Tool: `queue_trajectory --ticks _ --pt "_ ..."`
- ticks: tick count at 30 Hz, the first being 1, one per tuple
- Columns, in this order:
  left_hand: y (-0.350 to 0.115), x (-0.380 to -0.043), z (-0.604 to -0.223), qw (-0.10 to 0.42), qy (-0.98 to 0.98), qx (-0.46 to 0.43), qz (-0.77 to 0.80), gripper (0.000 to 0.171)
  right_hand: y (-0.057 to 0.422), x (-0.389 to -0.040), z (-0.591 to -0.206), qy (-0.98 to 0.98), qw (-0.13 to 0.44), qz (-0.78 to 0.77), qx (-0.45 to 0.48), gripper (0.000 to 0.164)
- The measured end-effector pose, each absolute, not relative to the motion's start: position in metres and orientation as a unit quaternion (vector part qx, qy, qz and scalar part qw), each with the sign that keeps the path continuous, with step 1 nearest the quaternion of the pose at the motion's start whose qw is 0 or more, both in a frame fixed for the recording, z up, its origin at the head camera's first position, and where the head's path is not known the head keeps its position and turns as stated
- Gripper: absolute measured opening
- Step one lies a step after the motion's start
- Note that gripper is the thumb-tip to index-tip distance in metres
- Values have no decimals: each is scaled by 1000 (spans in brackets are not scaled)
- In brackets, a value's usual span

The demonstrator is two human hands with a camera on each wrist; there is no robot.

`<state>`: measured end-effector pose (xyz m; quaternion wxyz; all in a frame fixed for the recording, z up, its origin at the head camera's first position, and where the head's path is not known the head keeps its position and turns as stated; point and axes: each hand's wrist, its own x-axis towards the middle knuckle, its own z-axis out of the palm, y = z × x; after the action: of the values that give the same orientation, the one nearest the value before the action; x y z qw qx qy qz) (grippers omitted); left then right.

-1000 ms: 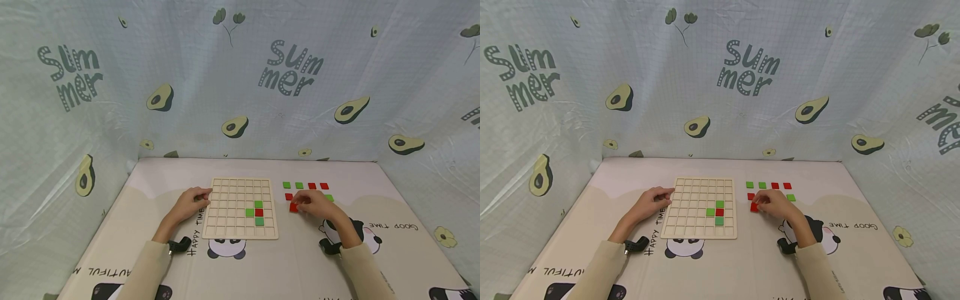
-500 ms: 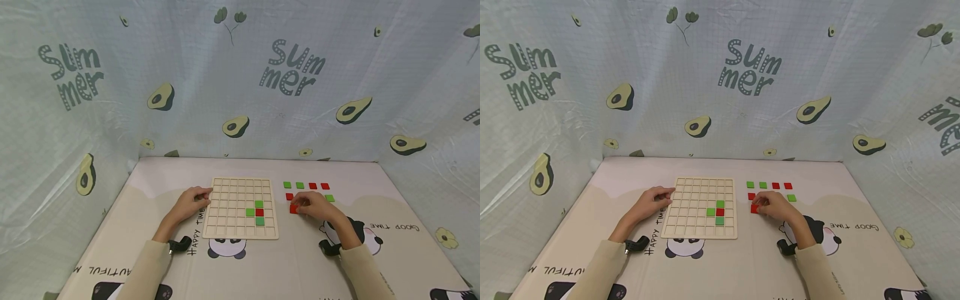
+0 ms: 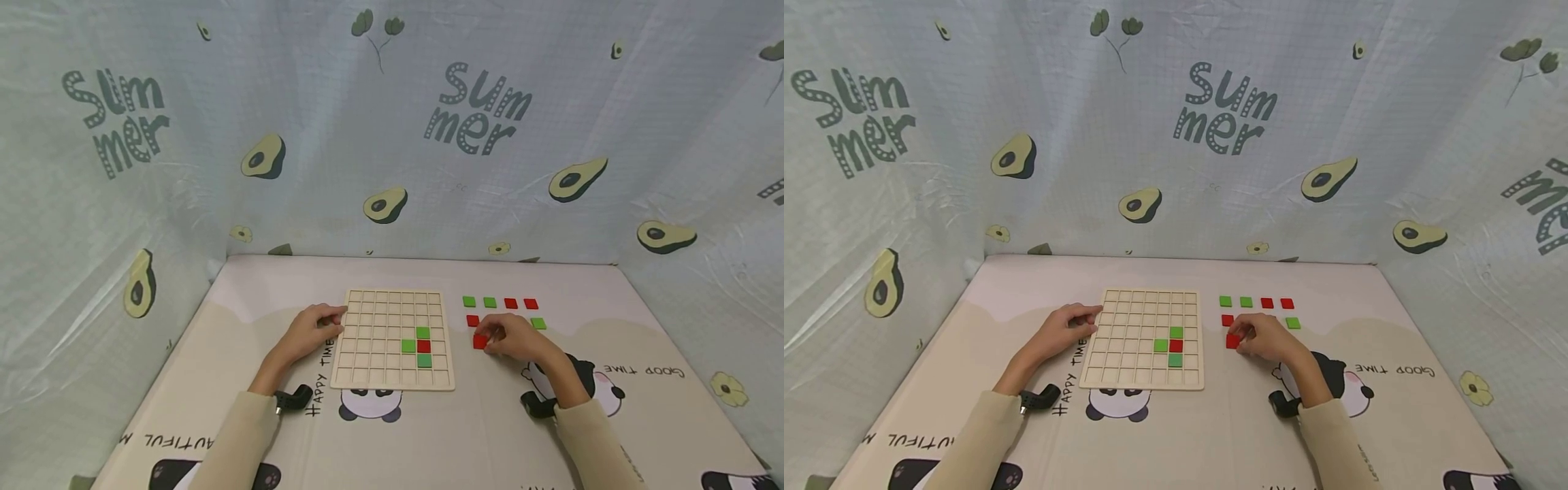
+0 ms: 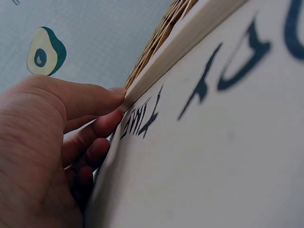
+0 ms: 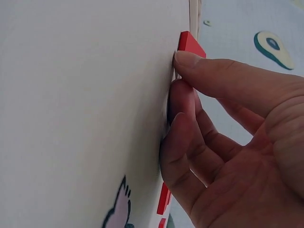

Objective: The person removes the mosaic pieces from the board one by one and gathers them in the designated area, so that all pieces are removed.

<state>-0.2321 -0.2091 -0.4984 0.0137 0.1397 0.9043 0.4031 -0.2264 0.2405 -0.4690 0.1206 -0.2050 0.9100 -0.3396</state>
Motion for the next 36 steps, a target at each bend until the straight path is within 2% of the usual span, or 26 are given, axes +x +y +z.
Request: queue_trajectory --ticks 36 --pt "-209 -232 -499 8 907 141 396 47 239 -228 -471 920 120 -321 -191 19"
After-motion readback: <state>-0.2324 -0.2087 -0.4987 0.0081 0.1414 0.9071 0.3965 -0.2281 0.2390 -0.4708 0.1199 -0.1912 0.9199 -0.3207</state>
